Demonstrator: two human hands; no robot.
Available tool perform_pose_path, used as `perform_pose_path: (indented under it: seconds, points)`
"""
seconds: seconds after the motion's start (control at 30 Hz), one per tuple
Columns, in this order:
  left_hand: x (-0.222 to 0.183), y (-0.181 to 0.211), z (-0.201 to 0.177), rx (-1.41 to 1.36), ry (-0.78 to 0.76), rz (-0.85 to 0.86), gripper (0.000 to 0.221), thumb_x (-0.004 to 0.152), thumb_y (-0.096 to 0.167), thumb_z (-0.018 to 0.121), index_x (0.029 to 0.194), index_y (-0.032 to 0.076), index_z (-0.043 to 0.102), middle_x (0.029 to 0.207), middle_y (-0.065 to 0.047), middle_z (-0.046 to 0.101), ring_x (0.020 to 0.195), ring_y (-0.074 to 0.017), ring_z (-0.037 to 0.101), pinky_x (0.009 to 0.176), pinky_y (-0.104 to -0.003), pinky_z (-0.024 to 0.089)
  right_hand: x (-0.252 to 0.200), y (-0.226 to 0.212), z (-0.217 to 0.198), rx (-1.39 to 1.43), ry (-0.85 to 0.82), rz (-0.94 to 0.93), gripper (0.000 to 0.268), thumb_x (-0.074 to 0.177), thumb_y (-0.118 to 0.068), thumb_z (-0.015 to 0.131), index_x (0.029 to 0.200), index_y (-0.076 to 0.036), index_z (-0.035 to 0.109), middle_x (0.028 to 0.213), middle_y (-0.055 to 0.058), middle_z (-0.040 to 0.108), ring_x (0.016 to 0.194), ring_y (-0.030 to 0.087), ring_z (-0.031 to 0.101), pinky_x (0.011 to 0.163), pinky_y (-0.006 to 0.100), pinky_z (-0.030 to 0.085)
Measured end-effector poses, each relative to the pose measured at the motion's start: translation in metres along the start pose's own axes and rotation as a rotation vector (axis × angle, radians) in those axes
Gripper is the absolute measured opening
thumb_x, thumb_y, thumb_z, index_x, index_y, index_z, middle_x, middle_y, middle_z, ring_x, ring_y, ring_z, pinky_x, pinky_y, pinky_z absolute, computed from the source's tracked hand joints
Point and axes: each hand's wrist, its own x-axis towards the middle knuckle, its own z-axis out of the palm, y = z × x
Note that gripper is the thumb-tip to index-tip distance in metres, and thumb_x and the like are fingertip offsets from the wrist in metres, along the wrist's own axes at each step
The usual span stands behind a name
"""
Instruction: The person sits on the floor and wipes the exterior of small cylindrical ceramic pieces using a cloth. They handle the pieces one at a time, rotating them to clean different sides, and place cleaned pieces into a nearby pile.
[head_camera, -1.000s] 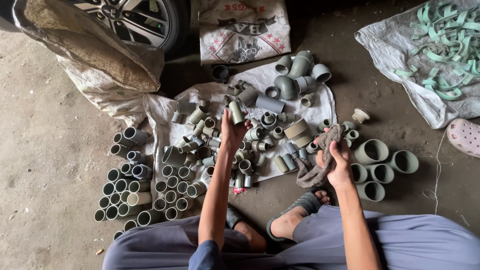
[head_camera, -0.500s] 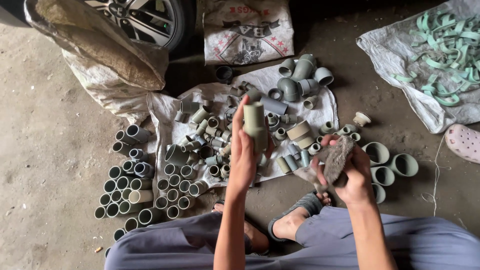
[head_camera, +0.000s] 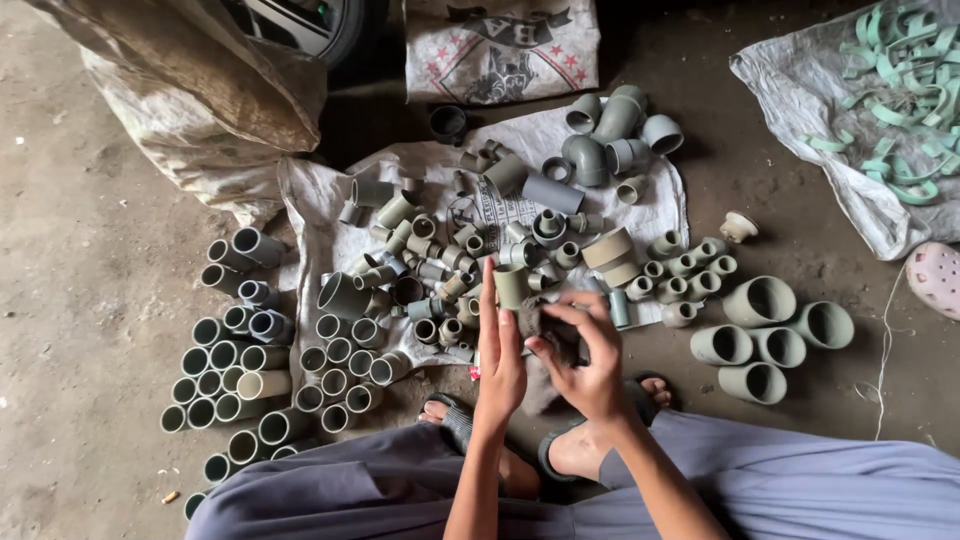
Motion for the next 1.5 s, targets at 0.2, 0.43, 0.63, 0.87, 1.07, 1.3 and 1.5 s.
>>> perform_pose_path:
  seconds: [0.2, 0.43, 0.63, 0.87, 1.07, 1.3, 1.5]
  points:
    - [-0.014, -0.038, 0.019, 0.049, -0.004, -0.058, 0.057, 0.110, 0.020, 0.028, 0.162, -0.001, 0.020, 0.166, -0.025, 0.024, 0.151, -0.0392, 0.025, 0.123, -0.053, 0.020, -0.006, 0.037, 0.014, -0.025, 0.152, 0.043, 0.018, 0.094, -0.018, 0.076, 0.095, -0.001, 0.070, 0.081, 0.012, 0.063, 0.070, 0.025, 0.064, 0.070, 0.034, 0.054]
    - [-0.004, -0.039, 0.021, 0.017, 0.135, -0.134, 0.056, 0.111, 0.028, 0.029, 0.160, 0.002, 0.028, 0.162, -0.026, 0.035, 0.145, -0.0427, 0.037, 0.119, -0.059, 0.025, -0.043, 0.048, 0.028, 0.124, 0.071, 0.095, 0.017, 0.083, -0.014, 0.084, 0.086, -0.004, 0.071, 0.075, 0.010, 0.062, 0.067, 0.027, 0.064, 0.069, 0.035, 0.053]
    - [-0.014, -0.043, 0.022, -0.027, -0.023, -0.183, 0.056, 0.109, 0.023, 0.030, 0.163, 0.007, 0.026, 0.153, -0.026, 0.046, 0.142, -0.0389, 0.042, 0.117, -0.059, 0.029, -0.011, 0.046, 0.015, 0.022, 0.199, 0.194, 0.019, 0.092, -0.016, 0.077, 0.090, 0.000, 0.066, 0.080, 0.014, 0.062, 0.074, 0.027, 0.065, 0.076, 0.036, 0.050]
    - [-0.020, -0.086, 0.014, 0.250, -0.023, -0.068, 0.064, 0.100, 0.011, 0.060, 0.158, 0.006, 0.034, 0.119, -0.020, 0.060, 0.109, -0.0316, 0.058, 0.100, -0.047, 0.045, -0.009, 0.048, 0.008, 0.095, 0.135, 0.254, 0.023, 0.090, -0.015, 0.079, 0.107, -0.003, 0.069, 0.082, 0.009, 0.063, 0.076, 0.019, 0.064, 0.077, 0.032, 0.053]
    - [-0.022, -0.068, 0.025, -0.109, 0.158, -0.194, 0.043, 0.107, 0.013, 0.045, 0.148, 0.002, 0.054, 0.141, -0.021, 0.063, 0.127, -0.0242, 0.056, 0.109, -0.045, 0.043, -0.030, 0.066, 0.006, 0.160, 0.059, 0.220, 0.018, 0.084, -0.018, 0.085, 0.090, -0.005, 0.074, 0.075, 0.008, 0.062, 0.071, 0.019, 0.065, 0.073, 0.032, 0.051]
    - [-0.020, -0.055, 0.020, -0.041, -0.114, -0.130, 0.048, 0.109, 0.021, 0.039, 0.153, 0.003, 0.045, 0.132, -0.020, 0.060, 0.116, -0.0236, 0.056, 0.102, -0.045, 0.046, -0.027, 0.064, -0.003, 0.088, 0.204, 0.291, 0.013, 0.094, -0.012, 0.075, 0.100, -0.001, 0.070, 0.085, 0.011, 0.065, 0.083, 0.016, 0.062, 0.082, 0.034, 0.050]
    - [-0.019, -0.047, 0.024, -0.142, 0.160, -0.139, 0.049, 0.102, 0.004, 0.053, 0.151, 0.003, 0.049, 0.102, -0.013, 0.066, 0.094, -0.0191, 0.058, 0.089, -0.039, 0.050, -0.021, 0.065, 0.001, 0.125, -0.010, 0.227, 0.023, 0.087, -0.018, 0.081, 0.104, -0.003, 0.074, 0.092, 0.011, 0.071, 0.090, 0.027, 0.070, 0.089, 0.039, 0.052]
